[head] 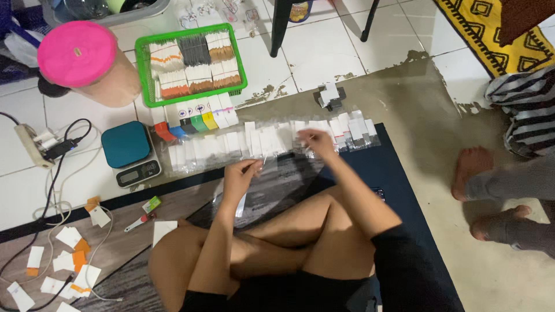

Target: The person picks up individual adhesive labels from a row on the floor and places them into small plastic bags by hand, one at a time.

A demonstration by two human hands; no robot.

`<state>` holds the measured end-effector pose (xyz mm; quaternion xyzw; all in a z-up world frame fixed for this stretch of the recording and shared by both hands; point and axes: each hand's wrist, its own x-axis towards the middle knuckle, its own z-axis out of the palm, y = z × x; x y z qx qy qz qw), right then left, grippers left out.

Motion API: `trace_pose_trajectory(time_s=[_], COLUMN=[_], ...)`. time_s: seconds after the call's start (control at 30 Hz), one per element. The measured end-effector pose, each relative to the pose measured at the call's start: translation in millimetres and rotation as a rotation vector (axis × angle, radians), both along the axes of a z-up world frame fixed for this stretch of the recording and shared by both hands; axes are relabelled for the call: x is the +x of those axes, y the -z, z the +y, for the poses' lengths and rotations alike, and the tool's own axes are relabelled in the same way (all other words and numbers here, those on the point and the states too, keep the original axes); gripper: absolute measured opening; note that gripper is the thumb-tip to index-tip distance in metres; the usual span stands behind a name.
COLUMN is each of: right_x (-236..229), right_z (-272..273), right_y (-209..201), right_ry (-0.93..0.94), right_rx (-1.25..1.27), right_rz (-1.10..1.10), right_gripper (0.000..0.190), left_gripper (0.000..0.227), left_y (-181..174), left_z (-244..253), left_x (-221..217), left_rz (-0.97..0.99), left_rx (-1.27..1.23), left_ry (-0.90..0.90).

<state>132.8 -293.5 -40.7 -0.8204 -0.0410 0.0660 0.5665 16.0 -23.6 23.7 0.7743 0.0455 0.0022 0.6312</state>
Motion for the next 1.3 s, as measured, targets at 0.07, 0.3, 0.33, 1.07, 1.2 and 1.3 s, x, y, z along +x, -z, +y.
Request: trace_pose_trajectory(time_s=[0.07,0.3,0.33,1.07,1.2,1.3], right_x=[55.5,154.7,163.9,81.4,-2.6,-32.7], right_z=[-37.9,-93.6,-97.4,-27.2,30.0,54.0], right_y=[31.3,26.2,28.3,-72.9,-142.0,-180.1], right_ry=[0.076,0.123,0.107,-0.084,-0.147,-0.258], right_rx=[-0.173,-0.916,-0.918,-0.271,0.216,0.201], right_rz=[-0.036,-0.267,-0.256,-0.247,-0.149,-0.252], right_gripper=[0.020,0.023,0.023,0.021,0.019,0.018], left_gripper=[0.012,0.015,0.015,0.012,0.014,0.015], left_y=[-15.1,-6.7,-15.2,-65.4,-73.9,-89.9], left_z=[-2.2,2.1,0.4,9.1,10.0,9.4], left_x=[1.8,19.0,19.0,14.1,4.4,-5.1], left_rz=[-0.020,-0.054,-0.037,-0.359,-0.427,-0.476], left_rx=[0.047,0.122,0.119,0.130,0.178,0.187], left_ry=[0.033,0.111,0.104,0.152,0.173,0.157])
